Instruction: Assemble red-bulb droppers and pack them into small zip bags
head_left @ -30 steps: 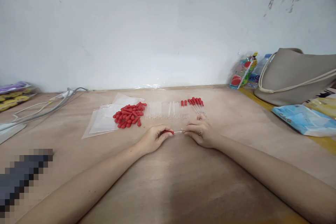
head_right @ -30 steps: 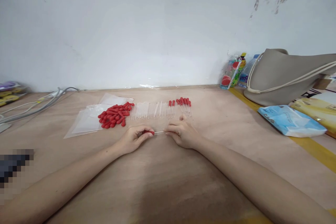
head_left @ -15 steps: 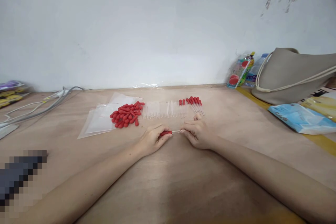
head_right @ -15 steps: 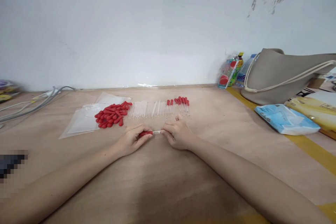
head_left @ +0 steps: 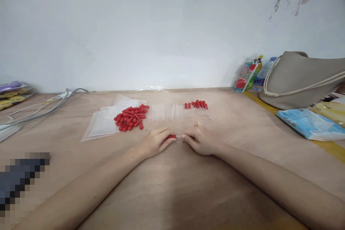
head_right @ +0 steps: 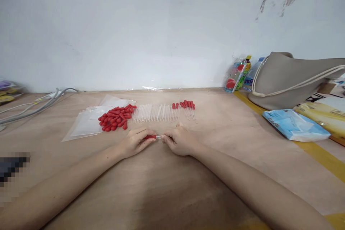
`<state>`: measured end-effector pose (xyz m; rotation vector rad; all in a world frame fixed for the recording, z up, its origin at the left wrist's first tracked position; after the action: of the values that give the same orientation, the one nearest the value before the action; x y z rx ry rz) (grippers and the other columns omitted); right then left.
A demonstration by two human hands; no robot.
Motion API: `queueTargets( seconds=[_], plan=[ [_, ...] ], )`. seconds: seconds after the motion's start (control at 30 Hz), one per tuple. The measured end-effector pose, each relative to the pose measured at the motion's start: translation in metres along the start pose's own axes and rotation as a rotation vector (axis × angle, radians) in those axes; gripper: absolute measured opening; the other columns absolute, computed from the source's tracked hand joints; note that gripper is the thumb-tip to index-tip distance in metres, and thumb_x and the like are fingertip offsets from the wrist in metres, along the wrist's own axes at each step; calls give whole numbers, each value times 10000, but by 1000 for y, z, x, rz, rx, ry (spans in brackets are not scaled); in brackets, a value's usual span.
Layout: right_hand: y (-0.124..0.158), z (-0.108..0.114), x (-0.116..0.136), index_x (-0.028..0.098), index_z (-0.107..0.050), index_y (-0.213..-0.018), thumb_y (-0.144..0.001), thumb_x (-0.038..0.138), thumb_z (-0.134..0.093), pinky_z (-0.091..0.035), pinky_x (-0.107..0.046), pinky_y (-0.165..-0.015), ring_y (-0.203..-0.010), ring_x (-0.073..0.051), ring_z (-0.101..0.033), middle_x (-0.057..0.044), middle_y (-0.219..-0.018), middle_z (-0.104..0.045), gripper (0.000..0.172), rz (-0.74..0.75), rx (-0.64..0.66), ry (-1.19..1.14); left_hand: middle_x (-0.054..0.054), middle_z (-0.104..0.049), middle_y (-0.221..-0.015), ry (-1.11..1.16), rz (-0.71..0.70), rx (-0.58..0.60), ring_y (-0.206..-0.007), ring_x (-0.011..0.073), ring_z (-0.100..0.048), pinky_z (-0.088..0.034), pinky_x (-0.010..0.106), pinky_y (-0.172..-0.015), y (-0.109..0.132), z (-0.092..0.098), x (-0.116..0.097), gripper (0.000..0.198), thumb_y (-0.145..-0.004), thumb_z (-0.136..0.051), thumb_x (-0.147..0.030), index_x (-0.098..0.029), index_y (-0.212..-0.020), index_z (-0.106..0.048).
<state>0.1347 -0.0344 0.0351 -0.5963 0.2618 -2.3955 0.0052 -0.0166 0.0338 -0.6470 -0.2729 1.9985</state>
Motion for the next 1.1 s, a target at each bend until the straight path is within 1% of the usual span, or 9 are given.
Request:
queueTargets(
  seconds=[0.1, 0.2, 0.27, 0.4, 0.47, 0.53, 0.63, 0.83, 1.1],
  plan=[
    [-2, 7, 7, 165, -527, -581, -835, 224, -431, -289, -290, -686, -486, -74, -410, 32, -548, -570, 278, 29, 5, 46, 64, -602, -910, 20, 14, -32, -827, 161, -555, -441, 289, -747, -1, 4, 4, 175, -853, -453, -254, -181, -987, -539],
    [-5, 17, 1, 164, -517, -514, -798, 239, -463, -294, -255, -600, -446, -69, -379, 40, -467, -503, 299, -22, 42, 67, 82, -551, -1019, 41, 120, -125, -862, 174, -536, -452, 313, -747, 0, 8, 12, 353, -809, -524, -273, -191, -1143, -442],
    [-9, 30, -18, 166, -501, -485, -788, 280, -461, -270, -233, -522, -448, -79, -388, 30, -454, -480, 327, -147, 1, 72, 78, -529, -1015, 47, 186, -130, -813, 164, -526, -460, 305, -703, 1, 6, 16, 428, -792, -543, -282, -199, -1187, -402],
    [-15, 59, -80, 174, -510, -481, -750, 336, -470, -260, -234, -489, -500, -111, -453, -5, -520, -538, 316, -555, -255, 164, 51, -535, -909, 30, 173, -20, -725, 143, -516, -447, 289, -673, -1, -1, 16, 221, -818, -492, -269, -195, -1023, -532],
    [-18, 61, -107, 183, -548, -508, -715, 317, -484, -261, -241, -492, -516, -129, -480, -20, -537, -566, 254, -718, -280, 210, 48, -540, -883, 19, 159, -3, -727, 146, -516, -439, 285, -671, -1, -1, 15, 173, -822, -486, -265, -189, -958, -560],
    [-22, 57, -124, 185, -561, -510, -711, 328, -474, -273, -251, -508, -538, -148, -507, -38, -540, -582, 262, -807, -285, 252, 47, -544, -869, 22, 160, -5, -740, 150, -517, -434, 283, -674, -2, 1, 15, 154, -819, -492, -261, -185, -927, -571],
    [-27, 49, -135, 187, -584, -519, -713, 323, -463, -303, -270, -545, -586, -178, -547, -59, -556, -601, 266, -845, -267, 316, 49, -550, -865, 38, 158, -7, -751, 152, -521, -431, 282, -678, -2, 1, 15, 141, -814, -501, -252, -179, -906, -579],
    [-30, 43, -133, 173, -652, -649, -729, 331, -465, -348, -318, -632, -710, -234, -590, -109, -661, -637, 257, -852, -227, 415, 45, -546, -865, 45, 155, -9, -734, 145, -518, -425, 273, -662, -2, 1, 15, 143, -814, -503, -258, -182, -906, -582],
    [-30, 37, -136, 179, -642, -661, -712, 383, -464, -343, -295, -623, -695, -215, -576, -78, -672, -629, 275, -882, -161, 352, 35, -535, -878, 24, 169, 17, -681, 123, -494, -424, 264, -637, -1, 0, 15, 171, -823, -497, -303, -187, -928, -566]
  ],
)
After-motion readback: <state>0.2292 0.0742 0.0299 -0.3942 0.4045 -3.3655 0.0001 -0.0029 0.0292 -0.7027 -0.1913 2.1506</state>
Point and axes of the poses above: each hand's wrist, its own y-axis away from the middle knuckle, its own z-axis out of the back of the hand, x = y × z, the point moved 6 cm from there along -y, towards the middle knuckle
